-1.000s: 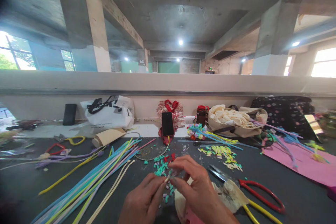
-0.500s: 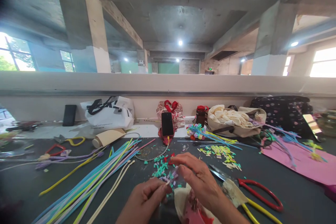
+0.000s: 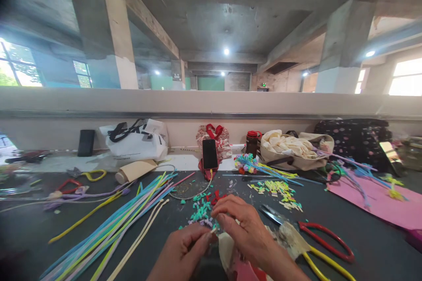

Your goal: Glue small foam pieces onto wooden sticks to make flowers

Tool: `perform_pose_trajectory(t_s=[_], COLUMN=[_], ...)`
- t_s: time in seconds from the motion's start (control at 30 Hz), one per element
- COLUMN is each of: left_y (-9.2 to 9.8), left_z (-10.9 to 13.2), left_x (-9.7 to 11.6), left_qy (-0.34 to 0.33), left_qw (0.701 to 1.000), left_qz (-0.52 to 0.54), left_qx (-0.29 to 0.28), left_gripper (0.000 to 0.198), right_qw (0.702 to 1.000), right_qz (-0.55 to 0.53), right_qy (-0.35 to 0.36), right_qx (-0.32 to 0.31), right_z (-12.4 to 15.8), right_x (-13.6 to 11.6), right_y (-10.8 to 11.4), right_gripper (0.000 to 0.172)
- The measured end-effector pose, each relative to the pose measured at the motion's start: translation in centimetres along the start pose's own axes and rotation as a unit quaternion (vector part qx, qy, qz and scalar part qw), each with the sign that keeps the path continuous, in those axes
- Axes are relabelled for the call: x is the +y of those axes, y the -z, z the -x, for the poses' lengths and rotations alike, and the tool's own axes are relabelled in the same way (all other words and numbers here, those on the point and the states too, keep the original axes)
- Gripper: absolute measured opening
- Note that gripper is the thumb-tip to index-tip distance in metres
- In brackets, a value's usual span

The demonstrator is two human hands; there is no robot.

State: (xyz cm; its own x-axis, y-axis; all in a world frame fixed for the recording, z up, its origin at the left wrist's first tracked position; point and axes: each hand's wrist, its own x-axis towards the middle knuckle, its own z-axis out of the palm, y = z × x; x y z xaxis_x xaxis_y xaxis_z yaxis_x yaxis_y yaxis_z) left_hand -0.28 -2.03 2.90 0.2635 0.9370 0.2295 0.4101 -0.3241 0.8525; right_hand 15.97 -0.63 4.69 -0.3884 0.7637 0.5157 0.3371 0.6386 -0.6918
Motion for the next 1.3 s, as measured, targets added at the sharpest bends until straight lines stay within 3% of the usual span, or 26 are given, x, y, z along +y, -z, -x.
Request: perform_pose_trajectory(t_s=[0.27, 0.37, 0.47, 0.53, 0.67, 0.8, 1.0, 1.17, 1.3], left_y=[-0.1, 0.0, 0.4, 0.7, 1.0, 1.2, 1.3, 0.9, 1.2], left_z=[-0.1, -0.3, -0.5, -0.6, -1.1, -1.3, -0.9, -1.0, -1.2], left_x=[-0.1, -0.6, -1.0, -1.2, -1.7, -1.5, -0.5, -0.7, -1.2], left_qy=[0.011, 0.068, 0.151, 0.192, 0.249, 0.251, 0.193, 0.165, 0.167], left_qw=[0.999, 0.989, 0.937, 0.888, 0.806, 0.762, 0.744, 0.737, 0.761], left_qz=[0.033, 0.133, 0.316, 0.418, 0.536, 0.596, 0.638, 0.655, 0.627], left_qx=[0.004, -0.016, -0.004, 0.021, 0.016, 0.030, 0.056, 0.034, 0.022], left_gripper=[0.028, 0.029, 0.028, 0.024, 0.018, 0.014, 0.016, 0.021, 0.027], right_qw=[1.000, 0.997, 0.986, 0.981, 0.989, 0.981, 0.968, 0.943, 0.940], right_qz=[0.018, 0.009, 0.013, 0.017, -0.012, -0.065, -0.154, -0.234, -0.220], right_qy=[-0.015, -0.035, -0.081, -0.110, -0.129, -0.183, -0.198, -0.228, -0.255], right_qx=[0.008, 0.062, 0.142, 0.158, 0.077, 0.004, -0.030, -0.063, -0.044], right_z=[0.1, 0.2, 0.3, 0.3, 0.0, -0.1, -1.3, -2.9, -3.5], right_x=[0.4, 0.5, 1.0, 1.3, 1.3, 0.8, -0.7, -2.4, -2.6], right_y=[-0.2, 0.2, 0.6, 0.6, -0.2, -1.3, -3.6, -6.6, -7.5], right_gripper=[0.021, 0.024, 0.025, 0.024, 0.023, 0.019, 0.032, 0.027, 0.028])
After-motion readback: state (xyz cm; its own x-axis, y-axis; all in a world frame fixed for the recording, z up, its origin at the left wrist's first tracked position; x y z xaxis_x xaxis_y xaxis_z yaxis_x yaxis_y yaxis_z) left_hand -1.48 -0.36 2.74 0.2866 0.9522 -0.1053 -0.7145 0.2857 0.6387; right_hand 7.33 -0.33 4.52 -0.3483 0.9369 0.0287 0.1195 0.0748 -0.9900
